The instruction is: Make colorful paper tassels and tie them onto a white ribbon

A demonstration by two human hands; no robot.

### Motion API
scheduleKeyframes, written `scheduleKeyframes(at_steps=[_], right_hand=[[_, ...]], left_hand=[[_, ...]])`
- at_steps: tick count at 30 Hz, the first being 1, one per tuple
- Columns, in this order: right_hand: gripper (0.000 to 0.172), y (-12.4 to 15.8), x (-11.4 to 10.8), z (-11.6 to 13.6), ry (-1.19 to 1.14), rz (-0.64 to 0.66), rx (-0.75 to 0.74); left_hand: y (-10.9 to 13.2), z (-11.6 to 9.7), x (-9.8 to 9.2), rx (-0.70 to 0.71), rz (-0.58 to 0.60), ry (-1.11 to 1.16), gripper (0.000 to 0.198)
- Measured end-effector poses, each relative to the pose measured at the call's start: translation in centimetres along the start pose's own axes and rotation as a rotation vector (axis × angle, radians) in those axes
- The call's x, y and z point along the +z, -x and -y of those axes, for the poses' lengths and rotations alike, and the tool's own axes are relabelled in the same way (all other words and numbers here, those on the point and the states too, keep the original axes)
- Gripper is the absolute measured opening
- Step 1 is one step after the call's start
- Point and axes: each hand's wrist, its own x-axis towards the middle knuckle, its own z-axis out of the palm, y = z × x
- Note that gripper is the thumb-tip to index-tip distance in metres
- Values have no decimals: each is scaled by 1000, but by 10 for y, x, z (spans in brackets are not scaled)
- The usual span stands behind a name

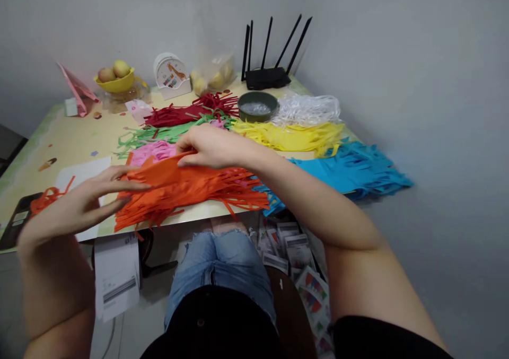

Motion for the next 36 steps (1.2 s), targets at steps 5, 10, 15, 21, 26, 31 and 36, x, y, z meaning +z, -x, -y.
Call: scheduleKeyframes(at_steps=[5,10,15,21,26,31,36], right_hand=[[12,2,8,30,238,-14,88],[11,7,3,34,175,-16,39],[16,22,0,13,4,-147,41],[20,33,22,-2,-326,-453,27],[20,39,38,-8,-515,-540,9],[18,40,41,-13,-586,-527,11],[24,42,41,-14,-611,-489,-24]], left_hand=[[-20,-17,10,18,-152,73,49],[-49,-12,37,-48,-50,108,26],[-41,-2,30,-138,-102,292,32],[-30,3,39,-228,-393,592,18],[-28,5,47,-137,-460,808,8],[-21,8,48,-8,-422,779,12],[-17,8,48,44,-374,630,16]])
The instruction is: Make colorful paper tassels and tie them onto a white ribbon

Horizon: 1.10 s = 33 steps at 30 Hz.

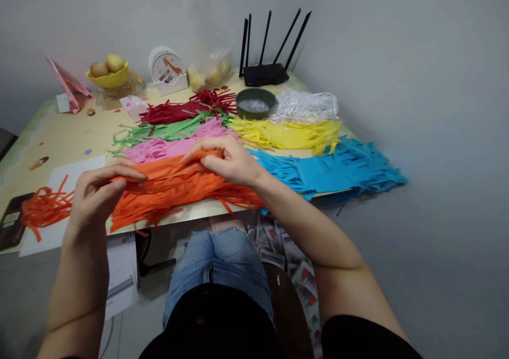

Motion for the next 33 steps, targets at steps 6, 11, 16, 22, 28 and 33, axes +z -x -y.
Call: scheduleKeyframes(at_steps=[6,11,16,22,28,33], right_hand=[[29,-2,6,7,115,-15,99],[12,1,10,14,343,-42,0],[35,6,13,19,526,22,-67],[24,5,12,27,511,77,-66],[14,4,14,27,244,30,117],[20,9,22,17,-70,-62,156]], left_hand=[[-3,-6,12,143,-94,-357,17],[-1,-3,13,144,-87,-531,20],[-6,-1,12,63,24,-595,27],[-11,-10,16,45,157,-498,17],[-5,-16,18,-120,72,-194,19],[2,-12,24,-261,-151,147,27]])
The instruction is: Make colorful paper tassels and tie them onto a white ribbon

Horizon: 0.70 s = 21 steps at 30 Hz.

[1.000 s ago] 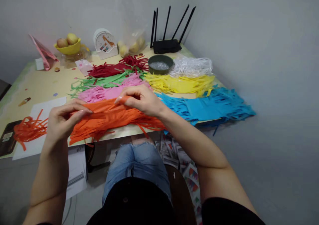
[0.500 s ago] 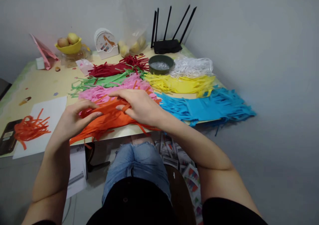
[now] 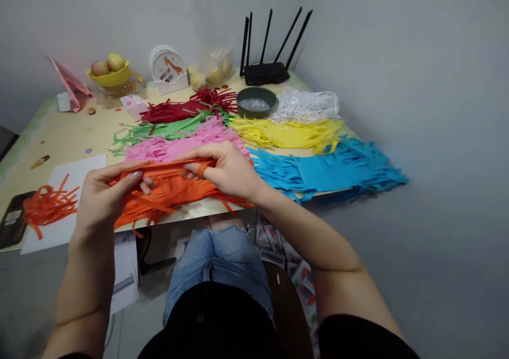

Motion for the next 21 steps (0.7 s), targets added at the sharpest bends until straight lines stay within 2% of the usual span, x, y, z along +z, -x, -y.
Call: scheduleKeyframes(at_steps=[2,6,11,14,18,21], right_hand=[[22,1,2,-4,-61,-13,-3],[24,2,1,-7,-87,6,-39],[21,0,-4,-5,-24,74,-70],[22,-1,-5,-2,4,102,-107],[15,1,-1,2,218,1,-153],[22,4,2,4,400,-58,-171]], left_hand=[[1,3,1,-8,-12,90,23],[1,8,1,41,-16,159,3],[2,11,-1,103,-4,141,6],[4,11,0,148,6,1,16],[5,14,2,218,-25,-257,28],[5,16,2,273,-80,-372,21]])
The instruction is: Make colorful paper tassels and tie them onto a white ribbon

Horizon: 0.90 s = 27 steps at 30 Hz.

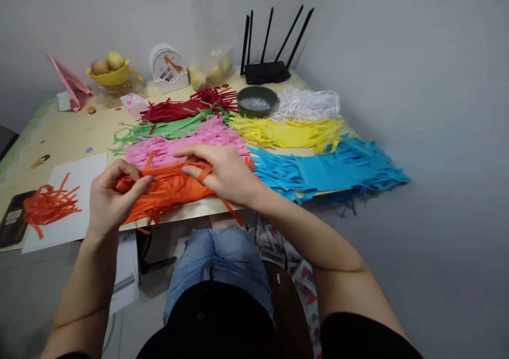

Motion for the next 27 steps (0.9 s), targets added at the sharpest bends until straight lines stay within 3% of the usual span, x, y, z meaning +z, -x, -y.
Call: scheduleKeyframes(at_steps=[5,8,11,15,19,27], right_hand=[[21,3,0,0,114,-11,-10],[19,2,-2,1,98,24,-39],[19,1,-6,3,89,59,-44],[18,-2,-10,4,60,117,28],[9,-3,-7,2,-13,84,119],[22,1,3,-1,-564,77,263]], left_hand=[[-2,-7,-3,51,49,-78,29],[-7,-14,-5,-45,165,-17,33],[-12,-15,-5,-106,237,14,24],[-12,-16,-4,-91,207,17,17],[-9,-20,-2,-118,189,76,15],[0,-18,1,-308,58,440,23]])
